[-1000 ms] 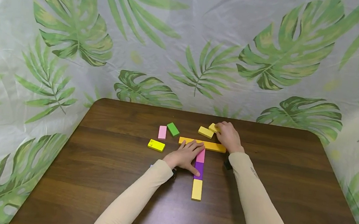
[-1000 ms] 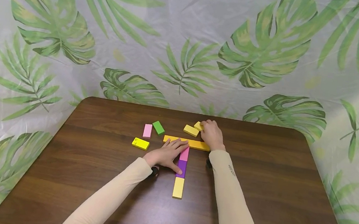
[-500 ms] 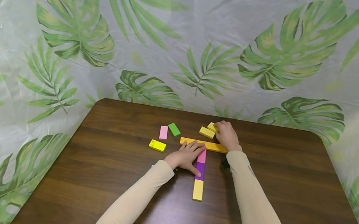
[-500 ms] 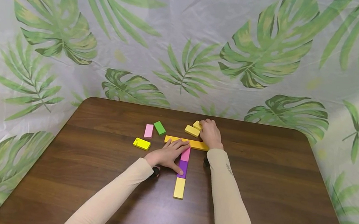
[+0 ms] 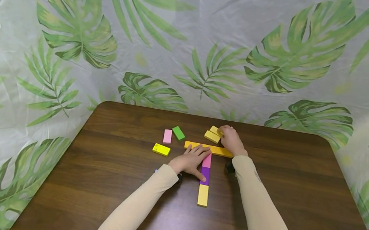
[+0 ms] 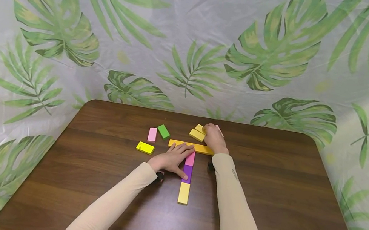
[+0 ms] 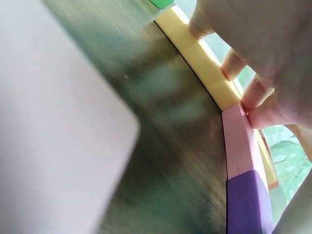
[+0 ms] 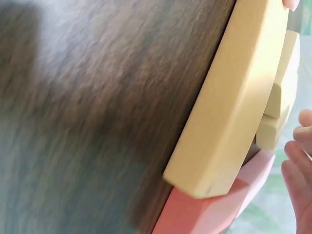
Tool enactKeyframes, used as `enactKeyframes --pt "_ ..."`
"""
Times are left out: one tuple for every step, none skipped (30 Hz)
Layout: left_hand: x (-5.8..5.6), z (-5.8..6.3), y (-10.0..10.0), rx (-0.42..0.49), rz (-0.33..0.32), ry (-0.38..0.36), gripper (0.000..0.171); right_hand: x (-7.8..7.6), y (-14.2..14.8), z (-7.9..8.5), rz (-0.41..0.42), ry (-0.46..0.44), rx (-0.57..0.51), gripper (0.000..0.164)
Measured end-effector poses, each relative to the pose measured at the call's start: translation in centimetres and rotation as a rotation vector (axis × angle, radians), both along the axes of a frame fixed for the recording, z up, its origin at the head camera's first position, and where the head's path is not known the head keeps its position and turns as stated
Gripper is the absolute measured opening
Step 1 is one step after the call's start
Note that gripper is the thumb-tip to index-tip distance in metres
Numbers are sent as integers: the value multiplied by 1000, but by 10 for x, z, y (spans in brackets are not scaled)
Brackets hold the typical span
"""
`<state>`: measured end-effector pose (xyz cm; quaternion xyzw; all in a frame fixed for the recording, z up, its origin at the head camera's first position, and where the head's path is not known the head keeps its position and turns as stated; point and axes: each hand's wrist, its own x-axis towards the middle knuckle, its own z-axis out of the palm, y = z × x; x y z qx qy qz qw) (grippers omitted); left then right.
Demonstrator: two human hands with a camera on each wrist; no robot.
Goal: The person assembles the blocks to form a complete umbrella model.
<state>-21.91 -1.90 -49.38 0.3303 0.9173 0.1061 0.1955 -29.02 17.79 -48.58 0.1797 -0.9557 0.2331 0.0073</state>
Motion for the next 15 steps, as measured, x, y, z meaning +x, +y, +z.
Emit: enactKeyframes --pt "0 0 0 0 0 1 106 1 1 0 -3 0 -1 33" --pt "0 0 0 0 0 2 106 2 3 1 -6 2 -1 33" --pt "0 0 0 -1 -1 4 106 3 5 1 -11 -1 -1 33" --pt "0 0 0 -3 -2 6 106 4 7 1 -15 -2 2 33" --pt "0 0 0 -7 -3 6 106 5 10 1 -12 5 9 33" --pt "0 0 0 -8 -2 6 106 6 12 1 -7 11 22 33" --pt "0 0 0 -8 -1 8 107 6 15 0 0 19 33 33" --pt "0 1 0 -11 0 8 107 7 18 -1 9 26 48 33" --pt "0 1 0 -13 1 7 107 7 21 -2 21 33 64 34" --pt "0 1 0 -16 1 7 107 8 23 -3 33 43 79 34" --pt "0 1 0 -17 3 6 107 8 25 -4 45 49 94 35" --pt "0 2 0 -18 4 4 107 8 27 -5 53 52 107 35" --pt "0 2 0 -19 3 3 107 9 29 -7 60 54 115 36" --pt "0 2 1 -22 3 0 107 9 31 -8 66 54 123 37" --pt "1 2 1 -21 3 -1 107 9 32 -8 70 55 130 37"
